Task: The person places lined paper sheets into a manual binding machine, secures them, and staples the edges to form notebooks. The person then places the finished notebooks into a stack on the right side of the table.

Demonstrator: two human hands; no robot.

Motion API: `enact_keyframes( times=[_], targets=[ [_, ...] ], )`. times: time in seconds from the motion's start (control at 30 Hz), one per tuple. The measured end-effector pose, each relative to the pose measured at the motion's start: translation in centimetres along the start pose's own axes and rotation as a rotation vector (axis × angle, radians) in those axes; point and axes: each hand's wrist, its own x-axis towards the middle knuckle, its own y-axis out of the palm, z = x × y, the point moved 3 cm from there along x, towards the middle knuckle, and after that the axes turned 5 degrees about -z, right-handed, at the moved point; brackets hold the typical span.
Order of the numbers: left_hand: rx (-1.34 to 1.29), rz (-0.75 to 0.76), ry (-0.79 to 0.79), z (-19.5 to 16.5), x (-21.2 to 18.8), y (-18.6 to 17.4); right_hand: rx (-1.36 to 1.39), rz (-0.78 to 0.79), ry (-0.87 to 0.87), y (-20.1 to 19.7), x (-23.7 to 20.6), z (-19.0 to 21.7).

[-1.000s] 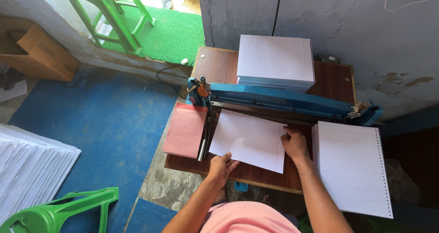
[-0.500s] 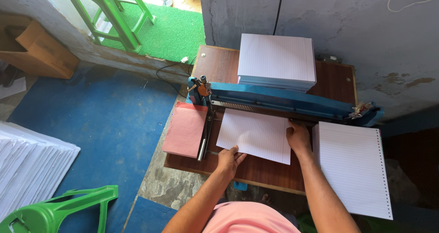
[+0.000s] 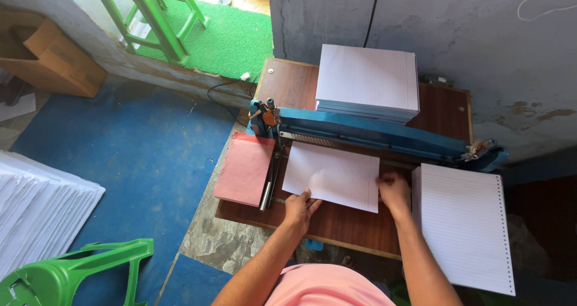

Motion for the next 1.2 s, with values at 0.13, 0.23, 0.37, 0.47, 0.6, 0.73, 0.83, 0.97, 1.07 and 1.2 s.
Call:
enact_keyframes(
  times=[0.13,0.23,0.37,0.47,0.6,0.73,0.83,0.97,1.07,1.2],
  targets=[
    [0.010,-0.009,0.017,-0.3,0.6,-0.1,0.288,0.179,0.145,0.1,-1.5,-2.1],
    [0.006,0.004,0.030,-0.3,0.7,-0.2,0.388,0.278,0.235,0.4,-2.0,-3.3],
    [0.007,0.019,0.013,-0.3,0.9,-0.3,0.475,0.307,0.260,0.7,-1.9,-3.9],
    [0.010,0.006,0.000,-0.5,1.3,-0.6,0.465,0.308,0.266,0.9,-1.7,-3.9],
    [-0.048,-0.019,0.007,-0.8,2.3,-1.1,0.469,0.332,0.248,1.4,-1.7,-3.4],
    [-0.076,0.011,-0.008,-1.2,2.9,-1.6,0.487,0.366,0.245,1.7,-1.7,-2.8],
    [-0.090,-0.060,-0.006,-1.2,2.9,-1.4,0.497,0.371,0.239,1.6,-1.8,-2.6],
    [-0.151,-0.209,0.043,-0.9,2.2,-2.0,0.504,0.375,0.236,1.7,-2.1,-2.2],
    [-0.113,-0.251,0.052,-0.4,1.5,-2.5,0.566,0.398,0.251,1.6,-2.4,-2.0],
    [-0.059,-0.263,0.063,-0.6,1.7,-2.8,0.598,0.386,0.326,1.5,-2.5,-2.6]
  ],
)
